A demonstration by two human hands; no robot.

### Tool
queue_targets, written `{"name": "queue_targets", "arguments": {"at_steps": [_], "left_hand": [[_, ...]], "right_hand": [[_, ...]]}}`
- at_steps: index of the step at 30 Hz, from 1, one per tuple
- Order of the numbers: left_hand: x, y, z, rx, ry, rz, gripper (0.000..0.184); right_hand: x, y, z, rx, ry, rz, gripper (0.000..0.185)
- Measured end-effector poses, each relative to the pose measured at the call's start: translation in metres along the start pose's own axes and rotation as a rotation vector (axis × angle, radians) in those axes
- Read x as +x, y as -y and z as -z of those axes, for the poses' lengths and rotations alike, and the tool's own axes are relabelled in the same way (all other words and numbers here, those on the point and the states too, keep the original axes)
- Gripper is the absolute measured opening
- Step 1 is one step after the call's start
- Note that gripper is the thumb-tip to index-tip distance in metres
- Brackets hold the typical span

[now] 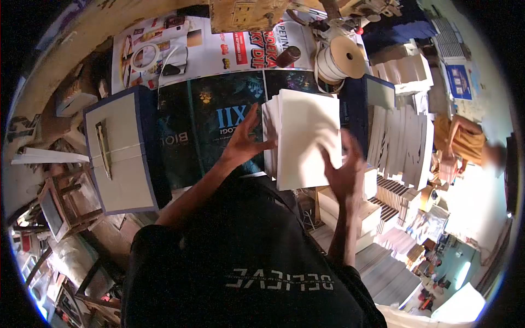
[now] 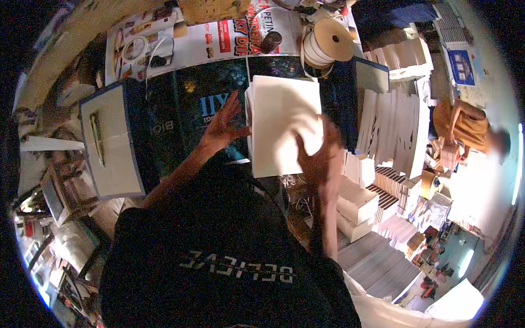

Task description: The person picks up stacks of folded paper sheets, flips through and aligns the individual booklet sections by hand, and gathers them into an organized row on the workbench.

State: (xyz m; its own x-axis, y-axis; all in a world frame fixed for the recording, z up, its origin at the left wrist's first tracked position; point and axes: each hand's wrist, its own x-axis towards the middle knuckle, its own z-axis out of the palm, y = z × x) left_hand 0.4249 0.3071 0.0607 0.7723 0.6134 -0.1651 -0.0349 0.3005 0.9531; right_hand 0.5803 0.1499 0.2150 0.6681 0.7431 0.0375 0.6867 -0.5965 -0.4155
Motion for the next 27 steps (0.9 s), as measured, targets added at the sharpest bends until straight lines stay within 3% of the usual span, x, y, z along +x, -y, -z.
{"name": "queue_targets", "arguments": {"at_steps": [1,2,3,4,5,7,9,11,12,13,16,21,23,25,27], "left_hand": [[-0.002,0.005,0.000,0.001,-0.007,0.007,0.120],[-0.001,0.008,-0.002,0.004,0.013,-0.020,0.118],[0.004,0.011,-0.004,0.009,0.035,-0.053,0.116],[0.008,0.012,-0.010,-0.034,0.059,-0.194,0.109],[0.009,0.012,-0.015,-0.035,0.058,-0.195,0.109],[0.009,0.002,-0.024,0.301,-0.062,-0.242,0.101],[0.006,-0.004,-0.027,0.319,-0.148,-0.143,0.097],[-0.002,-0.014,-0.026,0.442,-0.219,-0.236,0.091],[-0.007,-0.019,-0.022,0.471,-0.218,-0.217,0.072],[-0.011,-0.023,-0.020,0.475,-0.217,-0.215,0.072],[-0.020,-0.033,-0.022,0.331,-0.083,-0.097,0.047],[-0.022,-0.046,-0.021,0.375,-0.163,-0.056,0.037],[-0.025,-0.053,-0.012,0.603,-0.120,-0.094,0.045],[-0.024,-0.070,-0.010,0.633,-0.041,0.026,0.046],[-0.022,-0.079,-0.013,0.711,0.033,0.099,0.043]], "right_hand": [[0.009,-0.014,-0.001,-0.072,-0.149,0.092,0.066],[0.015,-0.027,-0.004,-0.148,-0.175,-0.002,0.069],[0.020,-0.029,0.000,0.078,-0.026,-0.257,0.080],[0.026,-0.049,-0.002,0.286,0.103,-0.309,0.078],[0.030,-0.066,-0.006,0.492,0.234,-0.360,0.076],[0.031,-0.059,0.000,0.428,0.265,-0.309,0.069],[0.033,-0.055,0.004,0.363,0.305,-0.259,0.063],[0.036,-0.058,0.008,0.444,0.302,-0.269,0.050],[0.038,-0.060,0.007,0.447,0.304,-0.278,0.044],[0.038,-0.062,0.007,0.452,0.304,-0.279,0.044],[0.040,-0.059,0.011,0.391,0.350,-0.319,0.041],[0.030,-0.064,-0.003,0.506,0.380,-0.327,0.045],[0.032,-0.067,-0.006,0.644,0.314,-0.379,0.047],[0.032,-0.073,-0.001,0.766,0.346,-0.380,0.045],[0.031,-0.080,0.001,0.912,0.335,-0.257,0.055]]}}
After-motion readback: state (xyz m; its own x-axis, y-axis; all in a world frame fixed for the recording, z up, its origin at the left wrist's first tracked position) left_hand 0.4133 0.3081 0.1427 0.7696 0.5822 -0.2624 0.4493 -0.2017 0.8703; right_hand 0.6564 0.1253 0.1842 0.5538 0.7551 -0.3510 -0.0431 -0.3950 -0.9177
